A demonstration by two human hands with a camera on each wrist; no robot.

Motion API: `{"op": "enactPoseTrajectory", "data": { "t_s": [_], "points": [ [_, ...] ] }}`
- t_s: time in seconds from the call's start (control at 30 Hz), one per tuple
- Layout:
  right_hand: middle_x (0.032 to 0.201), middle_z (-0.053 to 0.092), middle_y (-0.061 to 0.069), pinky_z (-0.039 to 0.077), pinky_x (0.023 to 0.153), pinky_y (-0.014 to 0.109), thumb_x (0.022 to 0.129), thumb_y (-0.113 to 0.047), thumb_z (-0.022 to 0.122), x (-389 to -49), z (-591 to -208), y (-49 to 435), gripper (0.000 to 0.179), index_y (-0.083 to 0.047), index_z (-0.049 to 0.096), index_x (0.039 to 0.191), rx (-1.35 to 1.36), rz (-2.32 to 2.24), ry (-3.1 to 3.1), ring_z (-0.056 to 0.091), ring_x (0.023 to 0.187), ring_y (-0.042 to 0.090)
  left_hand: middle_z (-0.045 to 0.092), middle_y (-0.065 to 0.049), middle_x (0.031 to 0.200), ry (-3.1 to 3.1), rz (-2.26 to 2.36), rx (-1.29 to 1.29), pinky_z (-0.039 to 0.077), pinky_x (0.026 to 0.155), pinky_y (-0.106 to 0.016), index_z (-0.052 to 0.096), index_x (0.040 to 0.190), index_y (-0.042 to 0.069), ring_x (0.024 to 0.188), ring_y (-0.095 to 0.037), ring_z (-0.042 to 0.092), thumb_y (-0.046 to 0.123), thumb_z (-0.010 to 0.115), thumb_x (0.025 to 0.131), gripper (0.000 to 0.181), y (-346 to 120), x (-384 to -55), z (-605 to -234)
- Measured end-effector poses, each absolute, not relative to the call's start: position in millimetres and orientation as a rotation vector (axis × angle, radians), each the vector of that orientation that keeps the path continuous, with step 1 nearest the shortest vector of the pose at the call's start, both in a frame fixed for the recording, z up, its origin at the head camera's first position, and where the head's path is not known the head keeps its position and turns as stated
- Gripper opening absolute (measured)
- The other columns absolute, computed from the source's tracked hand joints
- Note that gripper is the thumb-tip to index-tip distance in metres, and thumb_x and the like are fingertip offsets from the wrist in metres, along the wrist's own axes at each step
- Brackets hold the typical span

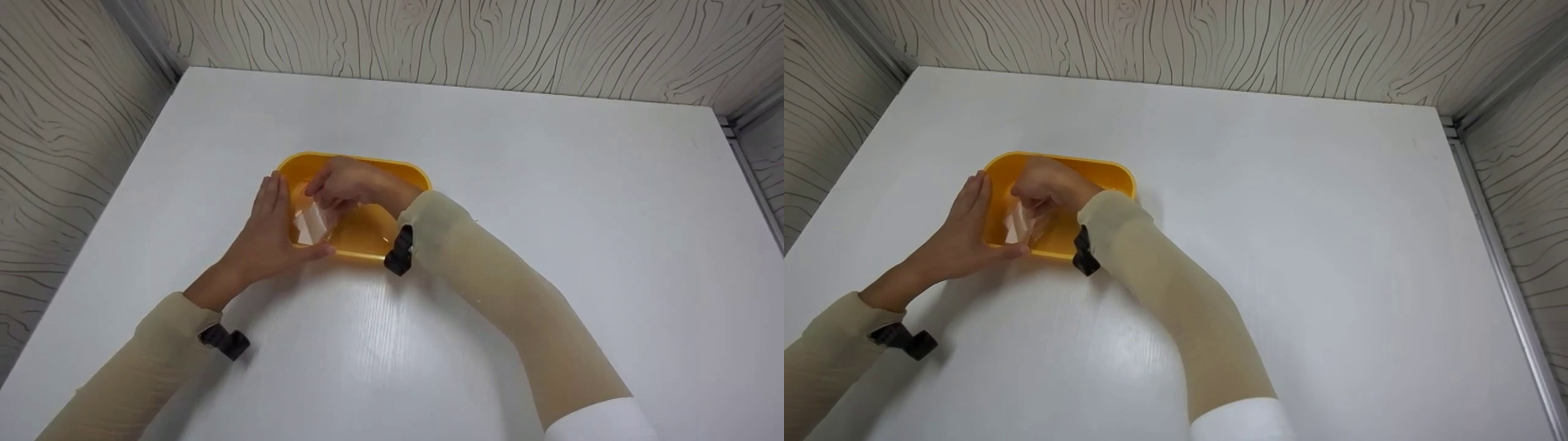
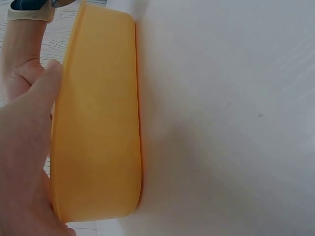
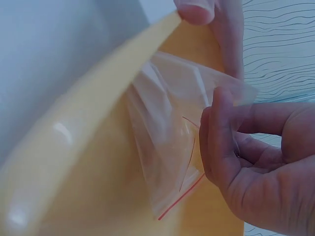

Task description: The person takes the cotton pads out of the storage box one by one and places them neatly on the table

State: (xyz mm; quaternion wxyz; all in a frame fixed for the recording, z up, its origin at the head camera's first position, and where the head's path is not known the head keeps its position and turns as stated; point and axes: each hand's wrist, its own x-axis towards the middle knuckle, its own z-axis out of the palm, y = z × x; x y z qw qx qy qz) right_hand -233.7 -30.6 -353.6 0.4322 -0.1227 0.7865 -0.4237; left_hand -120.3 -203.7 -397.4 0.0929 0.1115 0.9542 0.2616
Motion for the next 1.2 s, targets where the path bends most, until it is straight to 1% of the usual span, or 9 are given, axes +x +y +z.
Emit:
{"op": "enactPoseTrajectory", "data": {
  "t_s": [0.17, 0.27, 0.33, 0.7, 0.9, 1.0, 1.13, 1.2],
  "points": [
    [0.097, 0.061, 0.007, 0.052, 0.068, 0.023, 0.1, -0.003, 0.062, -233.6, -350.4, -30.0, 0.03, -0.001, 0.067, 0.129, -0.332, -1.059, 1.97, 0.057, 0.075, 0.019, -0.018, -0.025, 0.165, 2.838, 0.773, 0.339, 0.006, 0.124, -0.056, -0.012, 0.156, -0.008, 0.153, -0.038, -0.017, 0.073, 0.068, 0.082, 0.136, -204.4, -120.1, -398.1],
    [0.096, 0.061, 0.007, 0.051, 0.067, 0.024, 0.099, -0.002, 0.062, -234.4, -349.3, -28.9, 0.03, -0.001, 0.067, 0.129, -0.329, -1.058, 1.965, 0.056, 0.075, 0.019, -0.018, -0.025, 0.165, 2.841, 0.766, 0.344, 0.006, 0.124, -0.055, -0.011, 0.156, -0.009, 0.153, -0.039, -0.016, 0.074, 0.068, 0.082, 0.136, -204.2, -120.7, -399.1],
    [0.095, 0.061, 0.007, 0.051, 0.068, 0.024, 0.099, -0.001, 0.061, -235.1, -348.8, -28.0, 0.031, -0.001, 0.067, 0.129, -0.323, -1.064, 1.96, 0.056, 0.076, 0.018, -0.018, -0.025, 0.165, 2.842, 0.765, 0.345, 0.007, 0.123, -0.055, -0.011, 0.156, -0.009, 0.153, -0.039, -0.016, 0.074, 0.068, 0.081, 0.137, -204.0, -121.0, -399.4],
    [0.107, 0.065, 0.008, 0.055, 0.075, 0.025, 0.099, -0.003, 0.063, -235.3, -345.7, -24.1, 0.031, -0.003, 0.067, 0.13, -0.322, -1.082, 1.943, 0.058, 0.082, 0.02, -0.019, -0.023, 0.166, 2.835, 0.777, 0.33, 0.008, 0.123, -0.055, -0.012, 0.157, -0.007, 0.154, -0.037, -0.017, 0.075, 0.067, 0.081, 0.136, -203.1, -120.2, -397.2],
    [0.114, 0.066, 0.007, 0.057, 0.083, 0.026, 0.1, -0.005, 0.062, -235.1, -341.2, -21.9, 0.032, -0.003, 0.066, 0.132, -0.331, -1.083, 1.942, 0.059, 0.09, 0.02, -0.019, -0.025, 0.165, 2.836, 0.777, 0.333, 0.007, 0.124, -0.055, -0.012, 0.156, -0.007, 0.154, -0.037, -0.017, 0.074, 0.067, 0.082, 0.136, -203.4, -120.4, -397.3],
    [0.111, 0.066, 0.007, 0.057, 0.082, 0.027, 0.099, -0.003, 0.062, -233.7, -339.2, -20.1, 0.033, -0.002, 0.066, 0.132, -0.341, -1.096, 1.938, 0.059, 0.089, 0.019, -0.019, -0.025, 0.165, 2.834, 0.772, 0.328, 0.007, 0.124, -0.055, -0.013, 0.156, -0.007, 0.153, -0.037, -0.018, 0.075, 0.067, 0.082, 0.136, -203.1, -120.6, -397.6],
    [0.103, 0.065, 0.006, 0.057, 0.077, 0.026, 0.098, 0.0, 0.061, -230.8, -339.0, -17.8, 0.033, 0.001, 0.065, 0.131, -0.368, -1.121, 1.935, 0.057, 0.081, 0.017, -0.02, -0.023, 0.165, 2.831, 0.762, 0.314, 0.007, 0.124, -0.055, -0.013, 0.156, -0.007, 0.153, -0.037, -0.018, 0.076, 0.066, 0.081, 0.137, -202.7, -120.8, -398.2],
    [0.1, 0.064, 0.006, 0.057, 0.074, 0.025, 0.099, 0.0, 0.061, -229.4, -339.1, -16.9, 0.032, 0.001, 0.066, 0.13, -0.38, -1.124, 1.937, 0.057, 0.078, 0.016, -0.02, -0.023, 0.165, 2.832, 0.76, 0.312, 0.008, 0.123, -0.056, -0.013, 0.156, -0.007, 0.153, -0.037, -0.018, 0.076, 0.066, 0.081, 0.138, -202.6, -121.0, -398.6]
  ]
}}
